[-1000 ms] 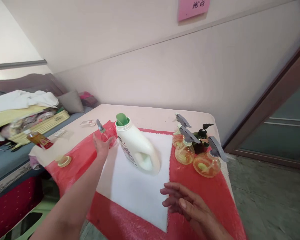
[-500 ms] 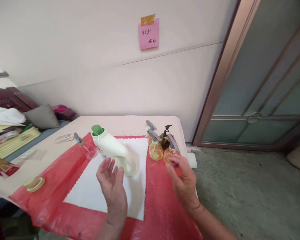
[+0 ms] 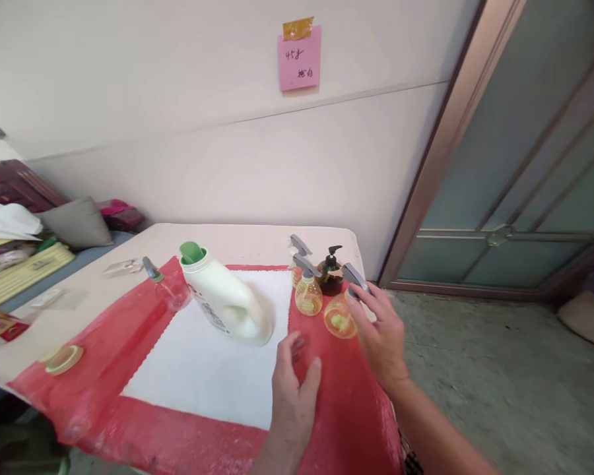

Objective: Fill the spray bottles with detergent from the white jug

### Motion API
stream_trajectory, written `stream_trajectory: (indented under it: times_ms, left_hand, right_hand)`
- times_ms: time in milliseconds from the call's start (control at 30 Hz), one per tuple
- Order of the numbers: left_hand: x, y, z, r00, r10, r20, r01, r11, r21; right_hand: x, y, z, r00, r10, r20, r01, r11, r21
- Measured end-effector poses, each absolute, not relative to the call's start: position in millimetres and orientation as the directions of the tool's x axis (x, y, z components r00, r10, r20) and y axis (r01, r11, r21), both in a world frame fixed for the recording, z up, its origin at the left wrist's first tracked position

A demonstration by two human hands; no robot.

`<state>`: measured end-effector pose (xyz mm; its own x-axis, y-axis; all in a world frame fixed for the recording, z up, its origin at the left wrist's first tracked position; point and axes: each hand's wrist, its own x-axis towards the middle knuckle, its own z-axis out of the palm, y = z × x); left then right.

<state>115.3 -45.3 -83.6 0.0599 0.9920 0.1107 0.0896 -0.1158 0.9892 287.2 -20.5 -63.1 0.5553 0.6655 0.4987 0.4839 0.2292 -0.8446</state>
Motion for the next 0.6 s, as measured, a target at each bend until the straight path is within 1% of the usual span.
stream_trajectory:
  times_ms: [67, 167, 200, 267, 300, 333, 367, 400, 433, 467, 500, 533, 567, 600]
  left_hand:
    - [115.3, -47.1, -75.7, 0.103, 0.985, 0.136, 0.108, -0.147, 0.983]
    - [115.6, -45.8, -64.0, 0.135, 0.983, 0.128, 0.103, -0.142, 0.984]
    - [115.2, -44.2, -61.5, 0.164, 0.98, 0.114, 0.09, -0.13, 0.987]
    - [112.4, -39.7, -59.1, 0.241, 0.966, 0.091, 0.064, -0.109, 0.992]
    - [109.7, -37.0, -59.0, 0.265, 0.961, 0.082, 0.061, -0.102, 0.993]
    - [105.9, -34.2, -59.2, 0.26, 0.963, 0.076, 0.066, -0.096, 0.993]
    - [101.4, -31.6, -59.3, 0.232, 0.97, 0.069, 0.073, -0.088, 0.993]
    - [96.2, -29.4, -59.1, 0.193, 0.979, 0.06, 0.071, -0.075, 0.995]
    - [90.8, -27.8, -58.4, 0.152, 0.987, 0.048, 0.051, -0.057, 0.997]
    - [85.4, -26.8, -56.9, 0.116, 0.992, 0.039, 0.012, -0.04, 0.999]
    - [80.4, -26.6, -54.7, 0.085, 0.996, 0.034, -0.045, -0.03, 0.999]
    - [76.0, -27.0, -52.1, 0.051, 0.998, 0.033, -0.109, -0.027, 0.994]
    - [72.3, -28.0, -49.2, 0.016, 0.999, 0.034, -0.173, -0.031, 0.984]
    - [69.1, -29.3, -46.2, -0.024, 0.999, 0.034, -0.233, -0.038, 0.972]
  right_hand:
    - [284.9, -34.3, -57.6, 0.524, 0.683, 0.508, 0.434, 0.299, -0.85]
    - [273.6, -52.9, -53.7, 0.388, 0.812, 0.436, 0.261, 0.357, -0.897]
    - [268.1, -57.3, -53.0, 0.314, 0.864, 0.393, 0.191, 0.348, -0.918]
    - [256.4, -61.6, -52.1, 0.106, 0.946, 0.308, 0.049, 0.304, -0.951]
    - [251.0, -61.3, -52.0, 0.01, 0.96, 0.281, -0.032, 0.282, -0.959]
    - [246.3, -59.4, -52.5, -0.048, 0.962, 0.268, -0.117, 0.261, -0.958]
    - [242.2, -56.2, -53.7, -0.054, 0.966, 0.253, -0.201, 0.238, -0.95]
    - [238.7, -52.4, -55.7, -0.008, 0.976, 0.216, -0.275, 0.206, -0.939]
    - [235.5, -48.5, -58.4, 0.073, 0.987, 0.141, -0.332, 0.157, -0.93]
    - [232.1, -45.2, -61.5, 0.143, 0.989, 0.033, -0.376, 0.085, -0.923]
    - [228.4, -43.1, -64.8, 0.152, 0.984, -0.088, -0.419, -0.016, -0.908]
    - [224.1, -42.3, -67.9, 0.087, 0.976, -0.198, -0.468, -0.136, -0.873]
    - [219.0, -43.0, -70.6, -0.048, 0.96, -0.276, -0.517, -0.26, -0.815]
    - [213.3, -45.0, -72.6, -0.222, 0.926, -0.305, -0.555, -0.378, -0.741]
